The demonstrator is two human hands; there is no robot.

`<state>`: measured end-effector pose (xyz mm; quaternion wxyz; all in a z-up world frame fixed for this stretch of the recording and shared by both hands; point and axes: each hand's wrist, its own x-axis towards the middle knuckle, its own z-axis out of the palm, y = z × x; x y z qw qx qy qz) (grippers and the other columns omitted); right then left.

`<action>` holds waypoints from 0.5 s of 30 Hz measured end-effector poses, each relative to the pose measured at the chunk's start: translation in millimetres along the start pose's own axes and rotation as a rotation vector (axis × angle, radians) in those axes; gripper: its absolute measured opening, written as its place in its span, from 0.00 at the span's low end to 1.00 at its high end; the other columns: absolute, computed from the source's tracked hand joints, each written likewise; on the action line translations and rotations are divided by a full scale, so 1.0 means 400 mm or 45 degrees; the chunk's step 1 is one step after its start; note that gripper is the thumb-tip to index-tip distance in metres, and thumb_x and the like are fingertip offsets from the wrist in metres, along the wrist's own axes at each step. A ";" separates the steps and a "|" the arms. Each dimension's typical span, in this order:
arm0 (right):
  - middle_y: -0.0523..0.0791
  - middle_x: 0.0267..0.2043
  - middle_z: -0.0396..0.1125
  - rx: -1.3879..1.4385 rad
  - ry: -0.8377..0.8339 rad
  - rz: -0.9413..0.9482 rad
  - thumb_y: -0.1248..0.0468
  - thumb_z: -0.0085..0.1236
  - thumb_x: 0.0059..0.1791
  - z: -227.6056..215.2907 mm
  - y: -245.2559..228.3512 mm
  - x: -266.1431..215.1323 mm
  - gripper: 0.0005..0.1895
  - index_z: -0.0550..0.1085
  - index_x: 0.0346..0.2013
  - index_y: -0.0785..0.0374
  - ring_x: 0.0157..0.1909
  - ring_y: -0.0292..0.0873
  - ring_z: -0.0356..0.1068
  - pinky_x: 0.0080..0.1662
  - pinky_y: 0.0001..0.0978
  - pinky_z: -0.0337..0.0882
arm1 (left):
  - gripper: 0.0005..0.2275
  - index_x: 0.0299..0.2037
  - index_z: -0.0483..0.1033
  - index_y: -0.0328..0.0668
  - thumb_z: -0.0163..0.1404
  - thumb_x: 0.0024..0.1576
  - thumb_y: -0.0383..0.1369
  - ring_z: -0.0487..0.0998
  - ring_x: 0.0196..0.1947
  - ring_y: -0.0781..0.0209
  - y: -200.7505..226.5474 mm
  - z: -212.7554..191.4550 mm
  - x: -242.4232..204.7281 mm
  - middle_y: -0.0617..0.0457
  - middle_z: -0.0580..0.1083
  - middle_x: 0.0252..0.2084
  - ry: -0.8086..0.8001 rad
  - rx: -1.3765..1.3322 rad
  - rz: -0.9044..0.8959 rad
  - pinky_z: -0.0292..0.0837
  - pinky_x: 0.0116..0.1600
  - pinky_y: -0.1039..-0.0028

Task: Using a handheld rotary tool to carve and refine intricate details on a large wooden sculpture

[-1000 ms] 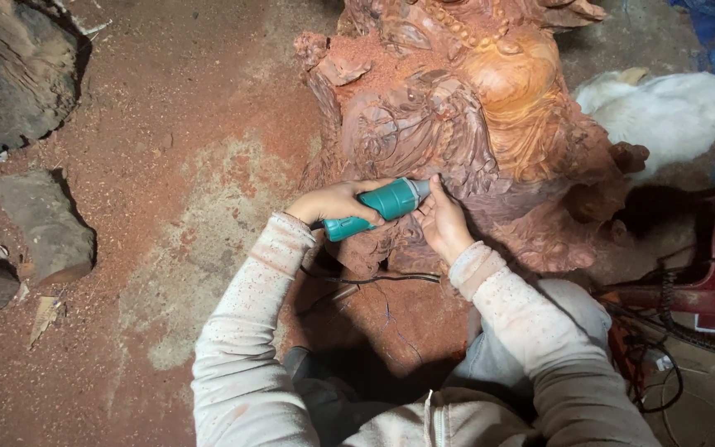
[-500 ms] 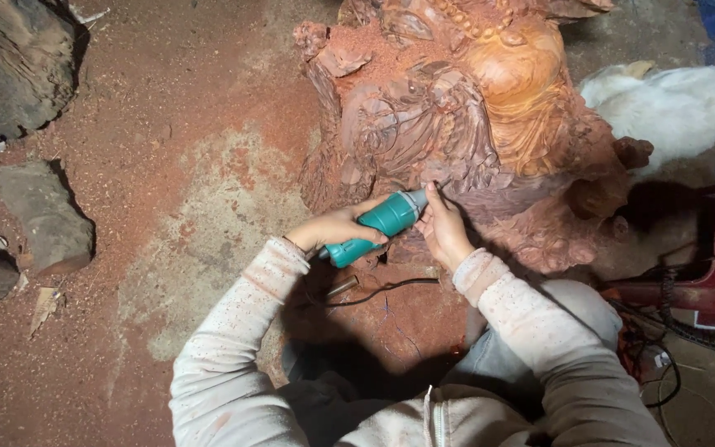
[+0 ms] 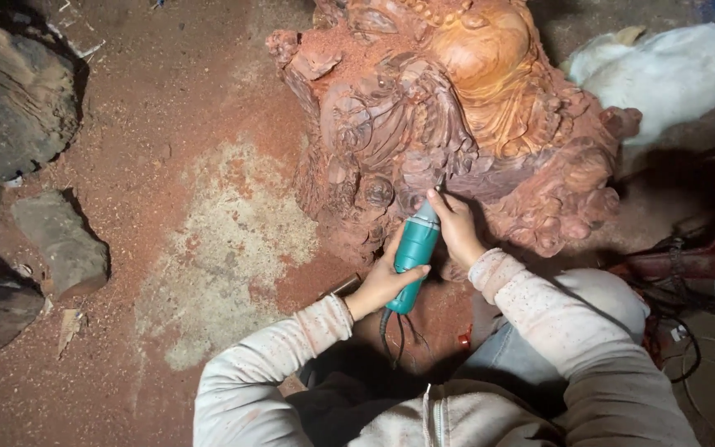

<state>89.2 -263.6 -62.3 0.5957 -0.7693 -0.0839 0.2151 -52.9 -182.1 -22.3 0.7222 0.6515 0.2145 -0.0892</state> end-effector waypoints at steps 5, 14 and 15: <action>0.42 0.34 0.76 -0.088 -0.022 -0.066 0.45 0.57 0.54 -0.043 0.027 0.038 0.19 0.82 0.35 0.55 0.41 0.39 0.74 0.45 0.34 0.73 | 0.45 0.77 0.34 0.53 0.56 0.56 0.44 0.67 0.62 0.27 0.011 0.088 0.022 0.23 0.62 0.64 0.095 -0.043 0.018 0.66 0.61 0.43; 0.39 0.23 0.68 -0.125 0.040 -0.059 0.46 0.56 0.54 -0.020 -0.014 0.037 0.19 0.80 0.27 0.53 0.30 0.38 0.65 0.34 0.31 0.63 | 0.46 0.77 0.33 0.52 0.57 0.56 0.44 0.68 0.62 0.28 -0.042 0.128 0.078 0.24 0.63 0.62 0.209 -0.139 0.116 0.66 0.60 0.43; 0.40 0.23 0.68 -0.128 0.047 -0.058 0.47 0.56 0.54 -0.017 -0.020 0.034 0.18 0.80 0.27 0.53 0.30 0.38 0.65 0.34 0.31 0.63 | 0.45 0.77 0.34 0.52 0.57 0.56 0.44 0.69 0.61 0.29 -0.041 0.125 0.080 0.25 0.64 0.62 0.205 -0.130 0.129 0.67 0.60 0.43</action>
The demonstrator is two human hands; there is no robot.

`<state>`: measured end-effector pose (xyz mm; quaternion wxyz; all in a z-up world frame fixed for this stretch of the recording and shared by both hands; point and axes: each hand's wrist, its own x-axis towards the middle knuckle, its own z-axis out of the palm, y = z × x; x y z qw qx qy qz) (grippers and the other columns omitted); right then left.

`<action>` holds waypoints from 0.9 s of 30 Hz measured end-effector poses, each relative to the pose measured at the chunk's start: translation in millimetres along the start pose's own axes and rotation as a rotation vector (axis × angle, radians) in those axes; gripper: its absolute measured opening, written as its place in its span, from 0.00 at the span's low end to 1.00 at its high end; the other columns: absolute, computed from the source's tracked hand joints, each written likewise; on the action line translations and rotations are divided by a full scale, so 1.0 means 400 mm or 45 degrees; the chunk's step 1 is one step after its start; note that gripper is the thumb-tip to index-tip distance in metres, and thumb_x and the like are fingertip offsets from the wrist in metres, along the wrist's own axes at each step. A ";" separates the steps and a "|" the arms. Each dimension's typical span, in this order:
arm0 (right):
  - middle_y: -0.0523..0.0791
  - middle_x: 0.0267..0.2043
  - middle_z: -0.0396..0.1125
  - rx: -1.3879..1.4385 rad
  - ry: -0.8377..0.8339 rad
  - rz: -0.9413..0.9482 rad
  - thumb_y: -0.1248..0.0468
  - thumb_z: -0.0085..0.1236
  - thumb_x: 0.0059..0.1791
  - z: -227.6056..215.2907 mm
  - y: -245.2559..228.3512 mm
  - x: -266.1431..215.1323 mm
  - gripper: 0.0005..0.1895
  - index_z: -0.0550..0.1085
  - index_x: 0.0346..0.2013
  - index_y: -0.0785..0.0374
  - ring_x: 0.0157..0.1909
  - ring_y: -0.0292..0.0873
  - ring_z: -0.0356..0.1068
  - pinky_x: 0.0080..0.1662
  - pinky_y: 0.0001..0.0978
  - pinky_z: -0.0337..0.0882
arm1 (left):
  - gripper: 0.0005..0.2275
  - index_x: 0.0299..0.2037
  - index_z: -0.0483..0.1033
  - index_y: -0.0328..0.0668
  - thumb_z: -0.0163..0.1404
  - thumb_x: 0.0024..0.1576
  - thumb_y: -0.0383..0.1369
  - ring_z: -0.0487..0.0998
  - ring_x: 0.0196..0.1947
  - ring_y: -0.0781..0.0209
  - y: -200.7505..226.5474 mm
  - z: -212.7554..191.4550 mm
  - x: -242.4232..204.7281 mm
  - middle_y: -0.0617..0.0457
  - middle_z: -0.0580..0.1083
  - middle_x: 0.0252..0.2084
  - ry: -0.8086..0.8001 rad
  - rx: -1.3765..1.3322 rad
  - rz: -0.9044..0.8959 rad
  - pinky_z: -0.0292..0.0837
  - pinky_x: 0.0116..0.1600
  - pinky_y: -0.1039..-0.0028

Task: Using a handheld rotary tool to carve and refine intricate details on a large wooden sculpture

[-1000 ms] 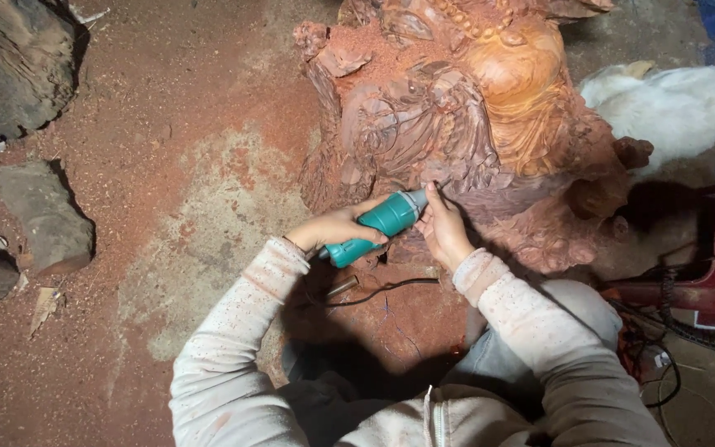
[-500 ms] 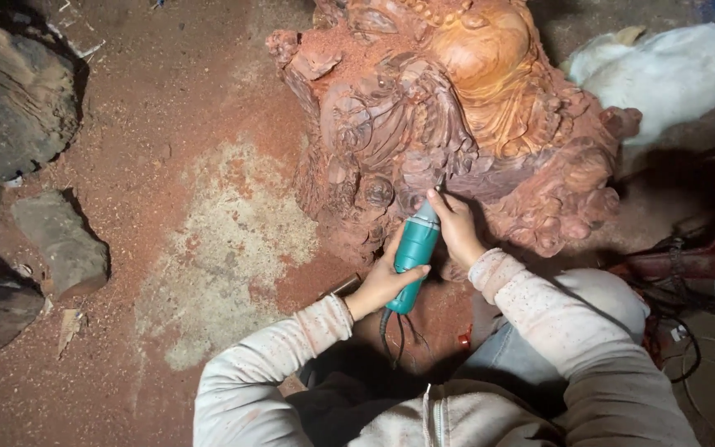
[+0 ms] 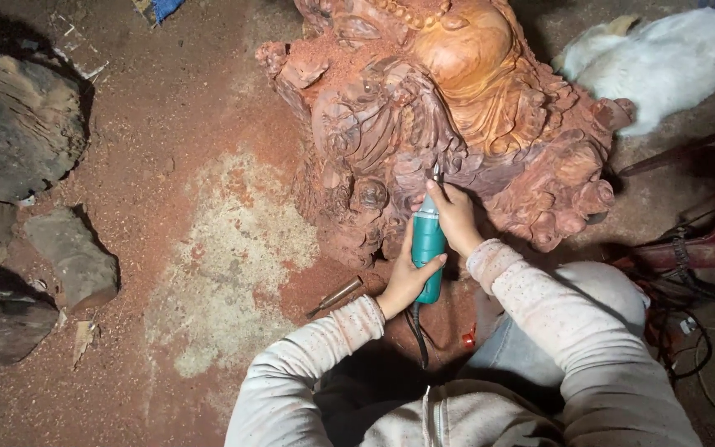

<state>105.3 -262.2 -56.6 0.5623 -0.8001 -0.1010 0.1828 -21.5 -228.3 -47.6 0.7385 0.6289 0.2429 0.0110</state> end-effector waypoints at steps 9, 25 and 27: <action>0.39 0.25 0.72 0.102 0.044 -0.014 0.49 0.57 0.54 0.010 -0.016 -0.001 0.17 0.80 0.27 0.54 0.30 0.36 0.65 0.35 0.25 0.63 | 0.46 0.77 0.39 0.60 0.59 0.52 0.46 0.70 0.61 0.31 0.006 -0.008 0.007 0.28 0.66 0.61 0.055 0.029 -0.037 0.67 0.60 0.47; 0.40 0.21 0.69 0.068 0.048 0.029 0.48 0.59 0.53 0.021 0.013 0.028 0.19 0.80 0.24 0.55 0.28 0.36 0.65 0.32 0.25 0.62 | 0.46 0.77 0.39 0.60 0.59 0.52 0.48 0.71 0.61 0.32 0.011 -0.010 -0.005 0.28 0.67 0.61 0.047 0.021 -0.086 0.68 0.60 0.46; 0.39 0.20 0.67 0.073 0.045 0.047 0.49 0.60 0.53 0.019 0.011 0.027 0.19 0.80 0.23 0.55 0.27 0.36 0.64 0.31 0.25 0.61 | 0.46 0.77 0.39 0.60 0.59 0.52 0.49 0.70 0.61 0.31 0.021 -0.010 -0.010 0.28 0.67 0.61 0.042 0.018 -0.101 0.67 0.60 0.46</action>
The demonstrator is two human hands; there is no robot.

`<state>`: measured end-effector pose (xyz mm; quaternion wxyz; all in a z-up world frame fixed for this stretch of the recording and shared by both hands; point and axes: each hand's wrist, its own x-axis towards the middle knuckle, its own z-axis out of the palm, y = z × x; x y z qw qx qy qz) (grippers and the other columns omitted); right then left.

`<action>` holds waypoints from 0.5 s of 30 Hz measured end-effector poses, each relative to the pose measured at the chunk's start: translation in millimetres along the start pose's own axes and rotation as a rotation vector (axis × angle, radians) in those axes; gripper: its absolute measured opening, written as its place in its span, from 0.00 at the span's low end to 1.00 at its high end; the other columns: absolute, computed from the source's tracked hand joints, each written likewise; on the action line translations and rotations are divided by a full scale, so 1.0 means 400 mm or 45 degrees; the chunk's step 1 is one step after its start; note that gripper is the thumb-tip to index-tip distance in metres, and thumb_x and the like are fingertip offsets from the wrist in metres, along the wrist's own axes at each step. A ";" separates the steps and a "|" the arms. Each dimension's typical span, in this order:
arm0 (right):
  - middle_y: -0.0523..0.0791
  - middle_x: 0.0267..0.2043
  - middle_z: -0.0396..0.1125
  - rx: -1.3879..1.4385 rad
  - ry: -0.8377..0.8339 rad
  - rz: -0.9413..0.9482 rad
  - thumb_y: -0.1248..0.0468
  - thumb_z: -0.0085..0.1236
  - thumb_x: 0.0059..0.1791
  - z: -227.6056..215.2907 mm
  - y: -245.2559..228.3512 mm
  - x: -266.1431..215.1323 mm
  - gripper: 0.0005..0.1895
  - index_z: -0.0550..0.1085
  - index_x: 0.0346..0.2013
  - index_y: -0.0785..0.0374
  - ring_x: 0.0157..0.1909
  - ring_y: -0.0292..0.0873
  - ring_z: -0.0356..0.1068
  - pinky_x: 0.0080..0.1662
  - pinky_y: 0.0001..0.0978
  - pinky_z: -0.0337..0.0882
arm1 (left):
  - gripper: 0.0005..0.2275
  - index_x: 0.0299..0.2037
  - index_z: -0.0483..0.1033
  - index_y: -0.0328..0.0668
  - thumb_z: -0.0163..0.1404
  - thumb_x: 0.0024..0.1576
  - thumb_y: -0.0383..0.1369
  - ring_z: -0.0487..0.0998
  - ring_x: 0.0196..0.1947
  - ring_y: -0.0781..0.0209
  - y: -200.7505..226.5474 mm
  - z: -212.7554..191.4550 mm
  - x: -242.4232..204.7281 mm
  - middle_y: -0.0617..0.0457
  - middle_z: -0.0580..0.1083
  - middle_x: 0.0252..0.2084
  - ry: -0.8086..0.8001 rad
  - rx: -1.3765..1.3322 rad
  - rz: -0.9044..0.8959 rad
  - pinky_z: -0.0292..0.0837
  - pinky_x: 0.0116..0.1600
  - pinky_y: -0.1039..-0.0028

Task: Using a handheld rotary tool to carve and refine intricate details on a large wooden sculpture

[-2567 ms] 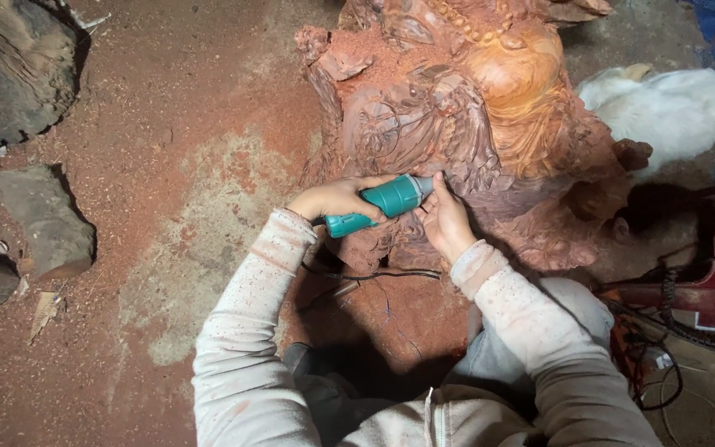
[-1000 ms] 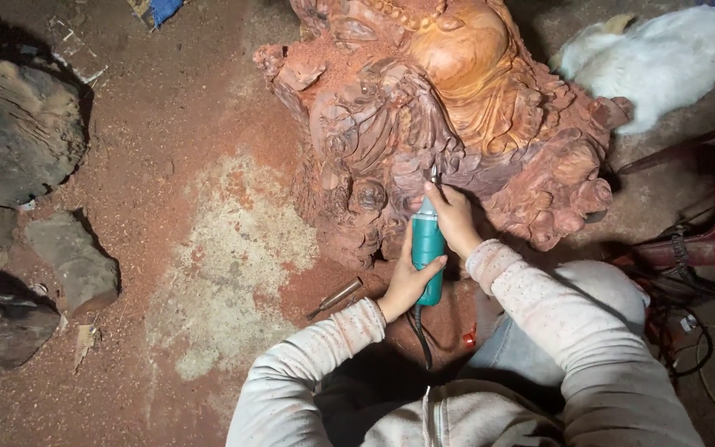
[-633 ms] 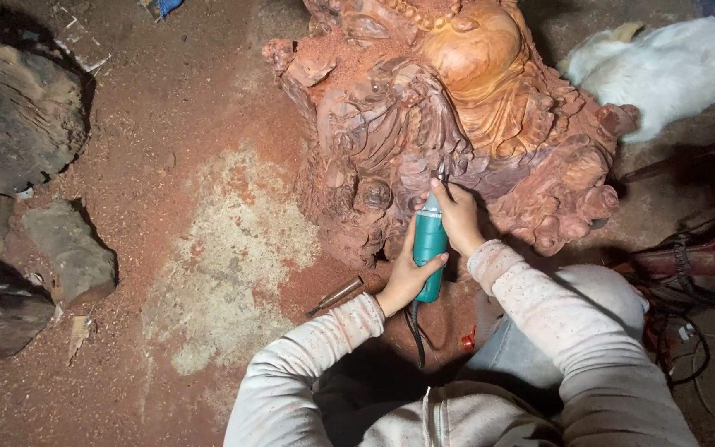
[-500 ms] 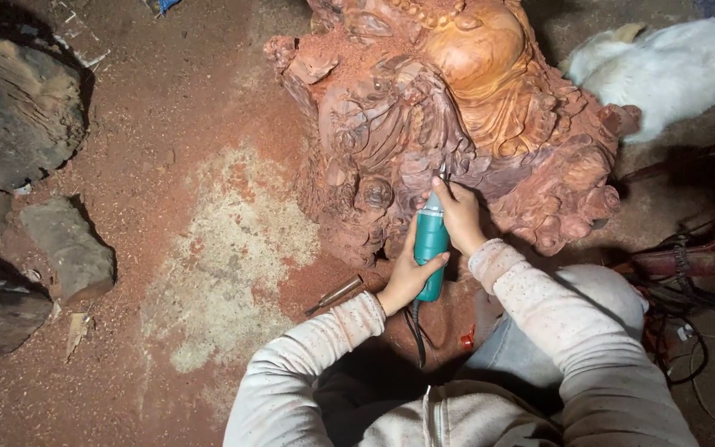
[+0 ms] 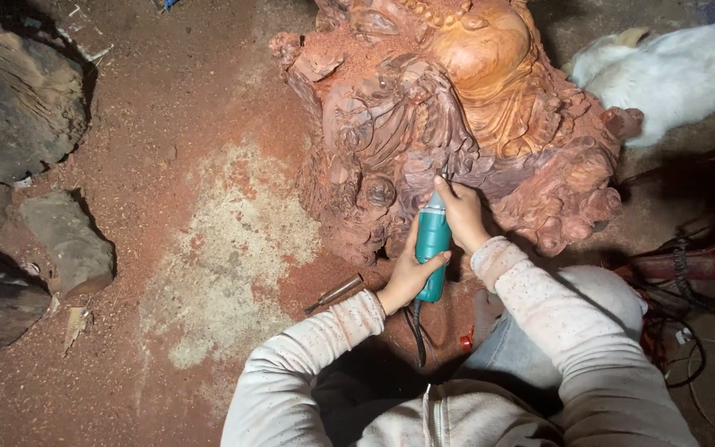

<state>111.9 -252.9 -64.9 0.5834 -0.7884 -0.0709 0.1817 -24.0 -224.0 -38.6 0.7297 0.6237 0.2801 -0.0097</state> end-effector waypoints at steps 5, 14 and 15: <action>0.41 0.23 0.70 0.035 -0.002 0.028 0.50 0.59 0.53 -0.005 0.016 -0.021 0.18 0.80 0.25 0.56 0.29 0.36 0.67 0.33 0.25 0.64 | 0.46 0.77 0.39 0.59 0.59 0.53 0.46 0.70 0.61 0.31 0.001 -0.014 -0.021 0.28 0.66 0.62 -0.043 -0.045 0.026 0.67 0.60 0.46; 0.41 0.33 0.74 0.149 -0.137 0.065 0.49 0.61 0.53 0.020 0.032 -0.055 0.17 0.81 0.36 0.60 0.39 0.36 0.70 0.42 0.29 0.72 | 0.45 0.76 0.42 0.62 0.60 0.52 0.44 0.70 0.61 0.30 -0.005 -0.121 -0.058 0.29 0.65 0.63 -0.072 0.079 0.026 0.67 0.61 0.47; 0.40 0.35 0.72 0.208 -0.165 0.097 0.48 0.62 0.53 0.029 0.034 -0.053 0.18 0.81 0.39 0.61 0.40 0.35 0.69 0.42 0.28 0.72 | 0.45 0.76 0.42 0.63 0.60 0.52 0.45 0.69 0.62 0.29 0.005 -0.136 -0.064 0.28 0.66 0.63 -0.062 0.131 0.010 0.67 0.61 0.46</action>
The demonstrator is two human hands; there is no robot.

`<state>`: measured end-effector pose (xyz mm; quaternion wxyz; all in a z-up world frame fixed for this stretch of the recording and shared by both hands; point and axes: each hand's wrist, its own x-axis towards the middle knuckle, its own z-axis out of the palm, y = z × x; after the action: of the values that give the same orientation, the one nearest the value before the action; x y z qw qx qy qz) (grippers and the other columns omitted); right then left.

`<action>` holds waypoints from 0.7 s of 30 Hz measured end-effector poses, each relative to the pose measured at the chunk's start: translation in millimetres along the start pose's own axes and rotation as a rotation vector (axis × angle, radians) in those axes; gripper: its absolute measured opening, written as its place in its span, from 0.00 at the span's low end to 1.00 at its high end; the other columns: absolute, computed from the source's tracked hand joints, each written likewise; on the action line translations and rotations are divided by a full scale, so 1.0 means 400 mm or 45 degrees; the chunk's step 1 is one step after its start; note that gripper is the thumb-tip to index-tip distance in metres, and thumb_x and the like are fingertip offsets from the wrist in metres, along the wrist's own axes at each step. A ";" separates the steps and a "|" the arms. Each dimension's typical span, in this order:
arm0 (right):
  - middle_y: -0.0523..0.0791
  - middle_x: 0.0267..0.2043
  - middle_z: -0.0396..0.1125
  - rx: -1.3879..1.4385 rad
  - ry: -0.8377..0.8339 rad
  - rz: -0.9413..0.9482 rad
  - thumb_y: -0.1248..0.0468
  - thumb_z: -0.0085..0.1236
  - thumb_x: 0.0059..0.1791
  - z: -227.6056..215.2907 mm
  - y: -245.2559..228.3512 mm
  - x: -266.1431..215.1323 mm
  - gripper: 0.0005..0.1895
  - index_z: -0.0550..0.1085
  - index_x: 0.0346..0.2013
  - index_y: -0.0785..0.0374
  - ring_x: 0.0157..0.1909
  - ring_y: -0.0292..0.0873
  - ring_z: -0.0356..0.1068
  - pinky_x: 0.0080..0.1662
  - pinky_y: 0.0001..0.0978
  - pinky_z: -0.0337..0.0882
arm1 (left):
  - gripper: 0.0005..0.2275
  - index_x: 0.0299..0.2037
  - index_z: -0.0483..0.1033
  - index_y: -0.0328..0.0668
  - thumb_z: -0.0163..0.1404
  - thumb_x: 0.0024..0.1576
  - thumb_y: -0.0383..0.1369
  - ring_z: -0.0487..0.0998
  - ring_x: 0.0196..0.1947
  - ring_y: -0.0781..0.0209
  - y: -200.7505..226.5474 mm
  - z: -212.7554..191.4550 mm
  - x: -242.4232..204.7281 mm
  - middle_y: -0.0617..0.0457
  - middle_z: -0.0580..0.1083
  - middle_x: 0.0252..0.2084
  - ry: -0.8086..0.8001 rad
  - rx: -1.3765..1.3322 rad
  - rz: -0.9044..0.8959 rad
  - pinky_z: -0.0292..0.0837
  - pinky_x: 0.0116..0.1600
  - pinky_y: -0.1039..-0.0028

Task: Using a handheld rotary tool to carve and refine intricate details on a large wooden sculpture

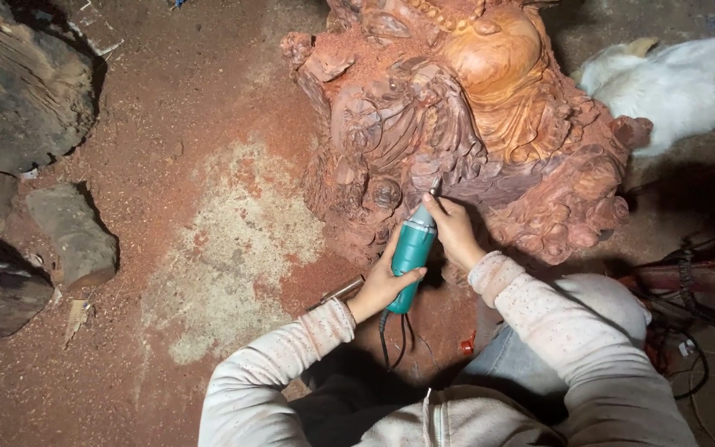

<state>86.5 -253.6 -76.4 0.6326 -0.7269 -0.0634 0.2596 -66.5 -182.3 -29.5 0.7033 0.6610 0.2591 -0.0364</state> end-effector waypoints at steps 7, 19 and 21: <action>0.42 0.39 0.72 0.250 -0.021 0.113 0.50 0.59 0.55 0.021 0.069 0.080 0.17 0.78 0.43 0.62 0.43 0.37 0.71 0.46 0.32 0.74 | 0.44 0.76 0.43 0.62 0.60 0.52 0.44 0.71 0.61 0.31 0.067 -0.035 0.015 0.29 0.67 0.62 -0.016 0.002 -0.021 0.68 0.60 0.48; 0.38 0.32 0.67 0.253 0.128 0.018 0.49 0.58 0.55 0.077 -0.052 0.046 0.17 0.78 0.36 0.60 0.37 0.35 0.68 0.44 0.29 0.73 | 0.44 0.77 0.40 0.58 0.58 0.53 0.46 0.69 0.61 0.27 0.091 -0.068 0.056 0.26 0.65 0.63 -0.038 0.014 0.003 0.68 0.59 0.43; 0.38 0.31 0.66 0.287 0.130 0.030 0.49 0.58 0.54 0.094 -0.126 0.014 0.17 0.78 0.37 0.61 0.37 0.35 0.68 0.45 0.30 0.74 | 0.45 0.77 0.40 0.62 0.58 0.52 0.48 0.70 0.61 0.29 0.077 -0.071 0.066 0.29 0.66 0.63 -0.040 0.013 -0.005 0.69 0.58 0.44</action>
<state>85.9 -208.5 -32.5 0.7096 -0.6642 0.0071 0.2352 -40.5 -144.0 -12.3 0.7040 0.6633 0.2489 -0.0495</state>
